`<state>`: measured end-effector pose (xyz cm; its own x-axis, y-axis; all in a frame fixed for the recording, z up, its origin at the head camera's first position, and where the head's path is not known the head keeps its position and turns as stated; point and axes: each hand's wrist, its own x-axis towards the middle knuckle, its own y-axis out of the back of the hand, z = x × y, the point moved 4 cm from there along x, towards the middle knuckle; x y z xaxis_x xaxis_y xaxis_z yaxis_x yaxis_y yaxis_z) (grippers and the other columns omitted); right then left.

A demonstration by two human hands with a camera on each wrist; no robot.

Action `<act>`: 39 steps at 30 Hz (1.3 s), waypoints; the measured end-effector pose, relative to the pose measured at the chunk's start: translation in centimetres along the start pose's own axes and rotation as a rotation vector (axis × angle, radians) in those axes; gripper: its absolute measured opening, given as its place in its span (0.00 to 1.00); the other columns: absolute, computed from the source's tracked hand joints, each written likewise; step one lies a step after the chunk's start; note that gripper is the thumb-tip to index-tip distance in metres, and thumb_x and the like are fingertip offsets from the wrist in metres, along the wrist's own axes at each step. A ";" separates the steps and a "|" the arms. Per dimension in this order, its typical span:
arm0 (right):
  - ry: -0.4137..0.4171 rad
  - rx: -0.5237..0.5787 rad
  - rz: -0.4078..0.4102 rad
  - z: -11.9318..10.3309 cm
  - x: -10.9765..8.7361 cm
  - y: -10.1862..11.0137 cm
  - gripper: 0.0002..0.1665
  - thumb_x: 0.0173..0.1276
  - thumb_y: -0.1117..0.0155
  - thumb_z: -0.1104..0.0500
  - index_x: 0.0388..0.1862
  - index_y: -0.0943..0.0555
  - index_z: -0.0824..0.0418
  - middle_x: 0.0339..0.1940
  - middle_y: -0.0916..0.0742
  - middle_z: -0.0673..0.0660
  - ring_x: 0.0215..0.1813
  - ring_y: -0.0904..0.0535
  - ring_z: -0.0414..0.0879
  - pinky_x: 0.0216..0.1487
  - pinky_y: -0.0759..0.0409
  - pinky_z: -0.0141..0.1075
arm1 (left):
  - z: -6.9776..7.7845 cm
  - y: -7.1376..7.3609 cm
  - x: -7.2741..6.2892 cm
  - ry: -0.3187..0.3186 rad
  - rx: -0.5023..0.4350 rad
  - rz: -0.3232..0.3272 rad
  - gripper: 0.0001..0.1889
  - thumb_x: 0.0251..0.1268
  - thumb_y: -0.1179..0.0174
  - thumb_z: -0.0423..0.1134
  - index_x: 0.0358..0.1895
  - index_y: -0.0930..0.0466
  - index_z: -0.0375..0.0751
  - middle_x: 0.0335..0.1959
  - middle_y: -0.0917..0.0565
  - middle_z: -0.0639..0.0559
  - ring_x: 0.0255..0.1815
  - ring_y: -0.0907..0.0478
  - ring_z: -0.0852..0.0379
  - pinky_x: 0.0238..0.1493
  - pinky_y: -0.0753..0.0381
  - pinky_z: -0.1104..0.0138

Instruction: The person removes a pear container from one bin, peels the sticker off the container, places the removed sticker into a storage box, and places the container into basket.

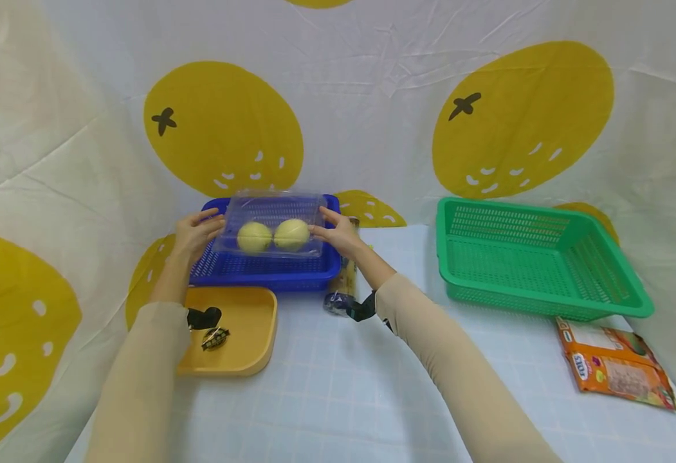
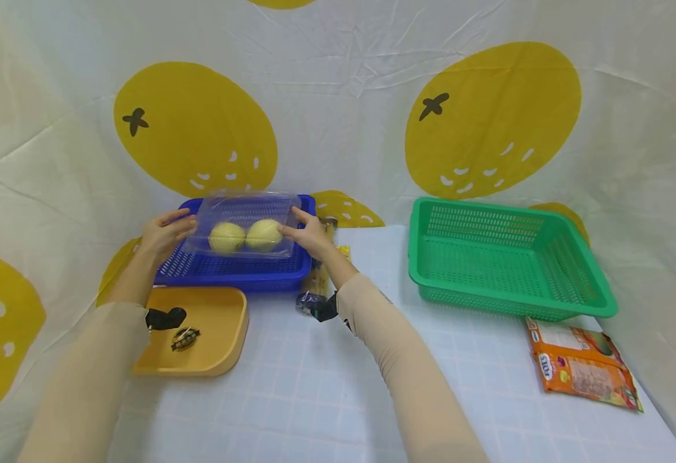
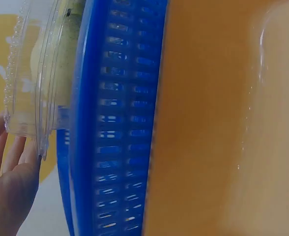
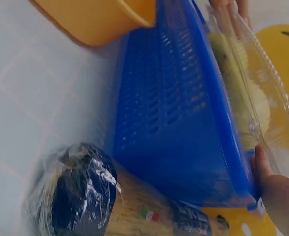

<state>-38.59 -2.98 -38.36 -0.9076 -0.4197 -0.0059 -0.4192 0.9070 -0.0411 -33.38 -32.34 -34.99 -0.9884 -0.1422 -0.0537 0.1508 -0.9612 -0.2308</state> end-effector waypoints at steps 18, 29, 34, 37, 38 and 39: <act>-0.108 -0.275 0.041 1.0 0.7 -2.4 0.42 0.67 0.39 0.61 0.75 0.47 0.60 0.76 0.43 0.58 0.75 0.49 0.53 0.69 0.39 0.47 | -2.3 1.9 0.5 0.063 0.060 0.097 0.33 0.61 0.45 0.20 0.69 0.45 0.26 0.26 0.17 0.60 0.34 0.19 0.67 0.58 0.31 0.67; -0.245 -0.246 -0.038 2.2 0.9 -3.8 0.44 0.67 0.42 0.66 0.76 0.53 0.59 0.77 0.47 0.59 0.68 0.35 0.59 0.63 0.30 0.47 | -4.3 3.3 1.6 0.081 0.375 0.082 0.30 0.65 0.48 0.24 0.70 0.44 0.31 0.32 0.22 0.66 0.37 0.24 0.67 0.34 0.26 0.77; -0.214 -0.336 -0.005 2.7 1.0 -3.9 0.43 0.66 0.41 0.65 0.75 0.51 0.61 0.76 0.45 0.58 0.73 0.45 0.54 0.67 0.35 0.45 | -4.3 3.1 1.4 0.065 0.449 0.060 0.28 0.66 0.48 0.26 0.69 0.43 0.30 0.37 0.24 0.63 0.36 0.27 0.69 0.36 0.26 0.77; -0.173 -0.400 0.022 3.8 1.7 -3.7 0.43 0.65 0.38 0.61 0.74 0.48 0.63 0.75 0.42 0.58 0.74 0.47 0.52 0.69 0.38 0.42 | -4.2 2.6 1.2 0.057 0.512 0.051 0.28 0.67 0.48 0.28 0.69 0.43 0.30 0.47 0.21 0.52 0.40 0.26 0.66 0.39 0.28 0.73; -0.168 -0.432 0.035 3.9 1.8 -3.8 0.43 0.64 0.37 0.60 0.74 0.46 0.63 0.75 0.40 0.58 0.74 0.46 0.52 0.70 0.40 0.41 | -4.1 2.4 1.1 0.051 0.532 0.049 0.28 0.67 0.48 0.29 0.69 0.42 0.30 0.53 0.23 0.46 0.44 0.26 0.61 0.43 0.27 0.70; -0.163 -0.470 0.048 3.8 1.7 -3.8 0.43 0.64 0.37 0.59 0.73 0.45 0.64 0.74 0.39 0.58 0.74 0.46 0.51 0.70 0.41 0.40 | -4.0 2.1 1.0 0.039 0.556 0.045 0.28 0.68 0.48 0.30 0.69 0.42 0.29 0.58 0.26 0.40 0.50 0.26 0.56 0.50 0.27 0.67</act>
<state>-38.49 -7.28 -42.05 -0.9264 -0.3436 -0.1543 -0.3763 0.8272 0.4173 -34.00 -33.59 -39.46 -0.9783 -0.1869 -0.0900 0.1494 -0.9359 0.3191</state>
